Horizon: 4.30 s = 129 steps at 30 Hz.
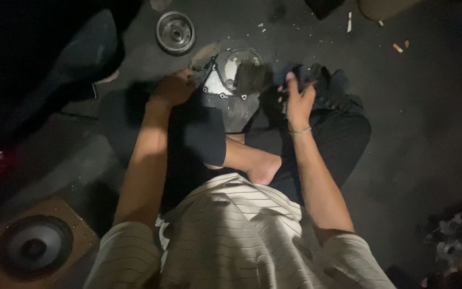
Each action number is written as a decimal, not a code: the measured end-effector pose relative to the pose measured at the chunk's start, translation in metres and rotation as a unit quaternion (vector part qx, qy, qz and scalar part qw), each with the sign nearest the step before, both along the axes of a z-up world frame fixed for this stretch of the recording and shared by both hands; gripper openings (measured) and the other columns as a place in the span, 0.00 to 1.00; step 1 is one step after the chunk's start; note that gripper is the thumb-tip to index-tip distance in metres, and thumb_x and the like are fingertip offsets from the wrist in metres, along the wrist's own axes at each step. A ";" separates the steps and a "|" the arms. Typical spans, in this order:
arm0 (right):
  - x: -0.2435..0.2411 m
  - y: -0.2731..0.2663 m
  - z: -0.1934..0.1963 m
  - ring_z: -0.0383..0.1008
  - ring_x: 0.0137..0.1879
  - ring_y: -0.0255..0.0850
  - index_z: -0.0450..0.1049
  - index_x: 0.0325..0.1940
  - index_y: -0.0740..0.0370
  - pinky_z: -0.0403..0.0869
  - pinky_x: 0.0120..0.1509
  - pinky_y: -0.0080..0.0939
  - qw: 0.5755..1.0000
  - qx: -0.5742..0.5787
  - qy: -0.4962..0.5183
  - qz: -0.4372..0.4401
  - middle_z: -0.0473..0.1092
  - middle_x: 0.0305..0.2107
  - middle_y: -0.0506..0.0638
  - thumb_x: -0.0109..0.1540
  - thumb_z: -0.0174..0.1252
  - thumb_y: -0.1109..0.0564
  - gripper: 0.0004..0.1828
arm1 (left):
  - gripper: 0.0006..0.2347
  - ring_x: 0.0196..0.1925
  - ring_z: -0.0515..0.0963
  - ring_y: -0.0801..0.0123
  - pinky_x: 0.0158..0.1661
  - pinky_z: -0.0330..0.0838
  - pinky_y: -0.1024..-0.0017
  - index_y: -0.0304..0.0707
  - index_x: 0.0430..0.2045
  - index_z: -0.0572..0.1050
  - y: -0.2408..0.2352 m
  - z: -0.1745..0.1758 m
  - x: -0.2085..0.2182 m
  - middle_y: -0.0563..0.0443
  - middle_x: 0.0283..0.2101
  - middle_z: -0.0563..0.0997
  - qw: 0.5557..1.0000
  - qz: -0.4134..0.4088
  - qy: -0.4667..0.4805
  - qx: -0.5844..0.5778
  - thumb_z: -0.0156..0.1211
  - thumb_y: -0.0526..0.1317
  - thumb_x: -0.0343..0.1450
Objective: The person sits on the floor and wipes a circular metal part with a dark cloth. They hold the part with their left hand and scrub its surface with the cloth in their right hand, occasionally adjusting the part's position.
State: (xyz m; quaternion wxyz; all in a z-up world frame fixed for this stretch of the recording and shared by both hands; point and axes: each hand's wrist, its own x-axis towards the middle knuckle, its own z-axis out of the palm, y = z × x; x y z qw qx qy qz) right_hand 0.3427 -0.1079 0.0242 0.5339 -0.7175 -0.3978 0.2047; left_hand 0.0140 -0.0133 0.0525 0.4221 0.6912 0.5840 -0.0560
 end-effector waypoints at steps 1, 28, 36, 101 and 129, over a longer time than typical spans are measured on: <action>0.011 -0.005 -0.012 0.78 0.47 0.45 0.78 0.42 0.67 0.74 0.53 0.49 0.999 -0.025 -0.030 0.023 0.78 0.36 0.60 0.65 0.64 0.55 0.11 | 0.22 0.70 0.67 0.44 0.66 0.61 0.45 0.38 0.64 0.68 0.000 -0.001 0.000 0.36 0.65 0.71 1.000 0.017 -0.010 -0.006 0.41 0.47 0.77; 0.032 -0.007 -0.024 0.71 0.23 0.36 0.74 0.32 0.59 0.70 0.29 0.32 0.994 -0.017 0.063 -0.091 0.71 0.19 0.49 0.69 0.60 0.54 0.12 | 0.21 0.42 0.84 0.38 0.40 0.79 0.44 0.27 0.35 0.81 -0.005 -0.108 0.044 0.30 0.36 0.83 0.984 0.173 -0.007 -0.039 0.39 0.46 0.76; 0.021 0.003 -0.008 0.68 0.26 0.33 0.75 0.32 0.56 0.67 0.30 0.32 0.980 -0.017 0.046 -0.194 0.72 0.22 0.46 0.65 0.62 0.53 0.09 | 0.21 0.54 0.81 0.40 0.53 0.76 0.47 0.29 0.43 0.80 -0.003 -0.063 0.058 0.30 0.46 0.82 0.977 0.180 0.073 -0.086 0.42 0.48 0.77; 0.028 0.004 -0.026 0.79 0.29 0.42 0.77 0.45 0.62 0.80 0.29 0.39 0.952 -0.047 0.204 -0.222 0.75 0.30 0.55 0.62 0.63 0.42 0.21 | 0.12 0.33 0.85 0.45 0.35 0.75 0.56 0.32 0.19 0.78 -0.015 -0.238 0.108 0.35 0.22 0.79 0.886 0.388 -0.014 0.254 0.57 0.42 0.68; 0.032 0.004 -0.033 0.71 0.18 0.39 0.70 0.34 0.64 0.78 0.25 0.41 0.929 -0.008 0.286 -0.235 0.63 0.17 0.49 0.62 0.62 0.46 0.18 | 0.10 0.53 0.85 0.52 0.49 0.81 0.54 0.39 0.42 0.68 0.011 -0.017 0.054 0.36 0.54 0.80 0.868 0.257 -0.424 -0.019 0.53 0.45 0.75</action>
